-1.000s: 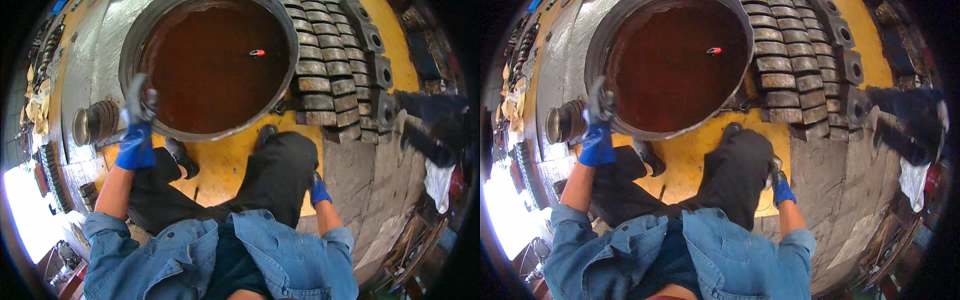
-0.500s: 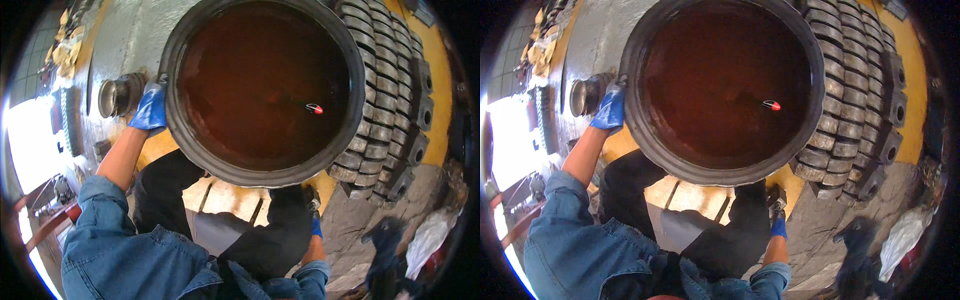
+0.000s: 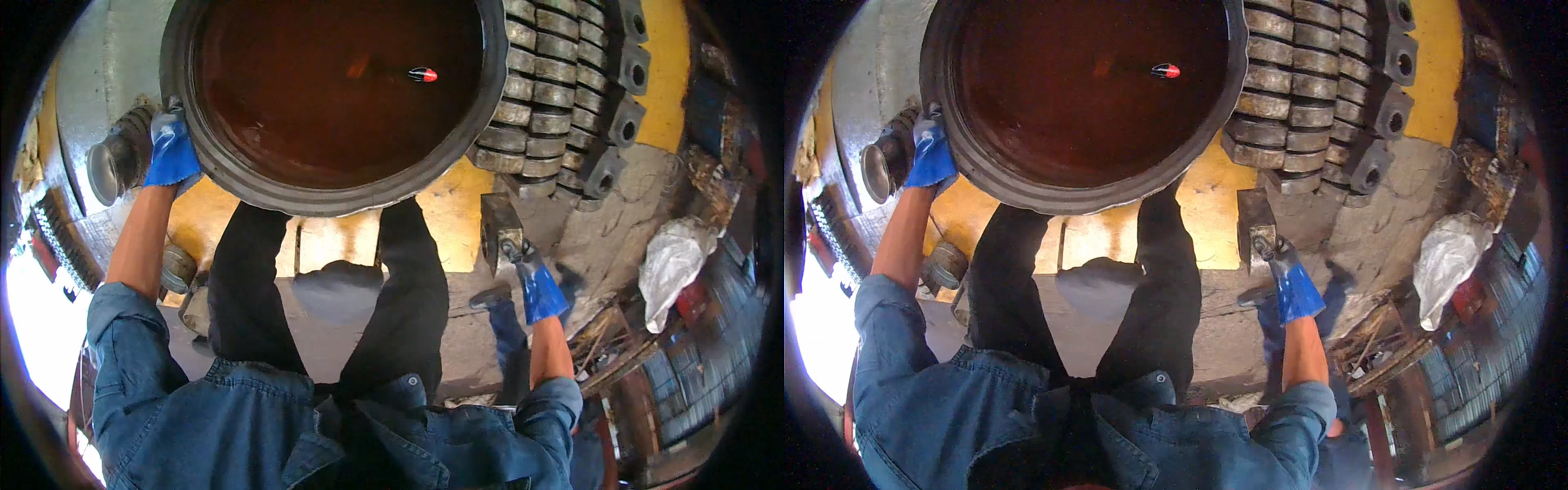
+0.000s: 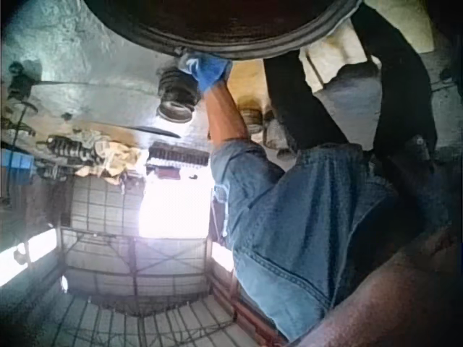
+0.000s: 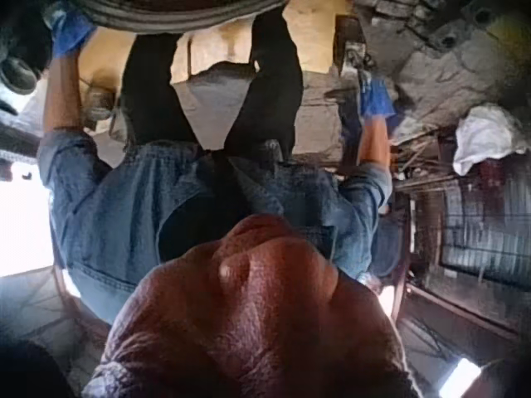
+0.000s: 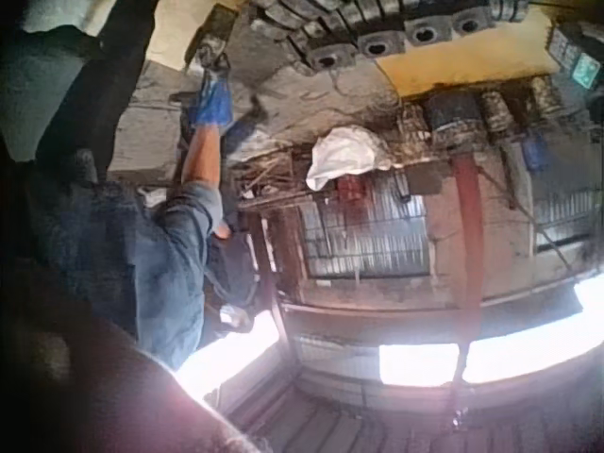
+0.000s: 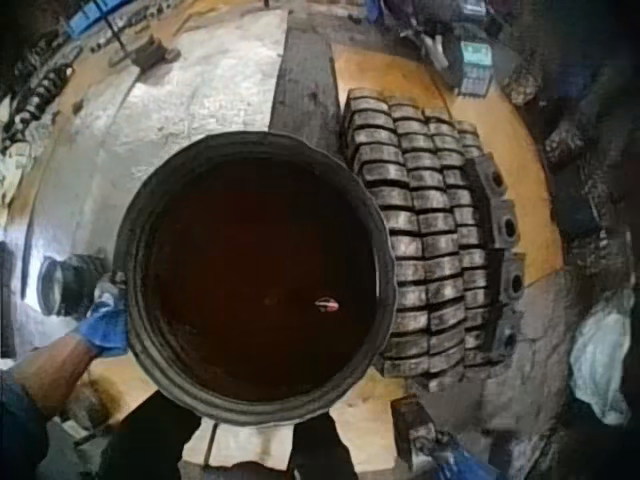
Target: The person, wearing blue gloves, picks up metal blocks one by one and places them into a large container of dark liquid. After several blocks are submerged, the person uses a brush to coat them with the liquid while they are in the container.
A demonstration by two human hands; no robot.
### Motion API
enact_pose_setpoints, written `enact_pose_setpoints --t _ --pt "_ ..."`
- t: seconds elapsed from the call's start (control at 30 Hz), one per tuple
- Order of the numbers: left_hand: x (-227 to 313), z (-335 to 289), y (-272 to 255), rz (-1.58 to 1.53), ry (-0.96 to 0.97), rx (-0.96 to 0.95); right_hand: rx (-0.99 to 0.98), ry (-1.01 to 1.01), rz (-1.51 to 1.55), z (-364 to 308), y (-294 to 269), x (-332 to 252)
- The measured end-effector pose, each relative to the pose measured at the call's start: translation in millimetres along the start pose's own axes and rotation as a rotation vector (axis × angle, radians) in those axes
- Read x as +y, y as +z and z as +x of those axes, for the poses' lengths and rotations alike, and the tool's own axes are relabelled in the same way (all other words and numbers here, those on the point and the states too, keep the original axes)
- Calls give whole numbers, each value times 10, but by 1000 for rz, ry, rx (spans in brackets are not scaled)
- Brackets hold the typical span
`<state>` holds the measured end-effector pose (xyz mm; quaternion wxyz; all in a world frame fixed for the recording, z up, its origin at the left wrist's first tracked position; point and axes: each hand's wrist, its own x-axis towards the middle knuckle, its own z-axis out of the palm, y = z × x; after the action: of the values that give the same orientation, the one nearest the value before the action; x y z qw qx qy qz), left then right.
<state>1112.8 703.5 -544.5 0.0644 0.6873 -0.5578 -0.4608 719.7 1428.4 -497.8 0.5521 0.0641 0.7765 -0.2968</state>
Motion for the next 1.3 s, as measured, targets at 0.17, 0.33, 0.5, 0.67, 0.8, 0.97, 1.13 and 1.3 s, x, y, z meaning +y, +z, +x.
enact_pose_setpoints --t 0.17,0.33,0.5,0.67,0.8,0.97,1.13,1.3 --pt "-540 302 -12 -53 212 -209 38 159 353 -797 93 -1240" --pt "-662 128 137 33 567 -185 -108 -182 -407 -1533 544 -2678" --pt "-115 -158 0 258 178 193 -83 -175 -530 -1531 1536 -3831" --pt "199 -154 -84 280 76 248 -244 -229 -285 -661 2692 -4700" --pt "97 -119 -66 236 108 290 -142 -225 -397 53 3589 -5169" --pt "9 -109 -58 244 124 335 -193 -165 -229 562 4404 -5607" --pt "-7 -91 -43 204 178 405 -441 -182 -102 1030 4785 -5864" --pt "-35 -83 -51 207 195 378 -359 -294 -96 1424 4879 -5882"
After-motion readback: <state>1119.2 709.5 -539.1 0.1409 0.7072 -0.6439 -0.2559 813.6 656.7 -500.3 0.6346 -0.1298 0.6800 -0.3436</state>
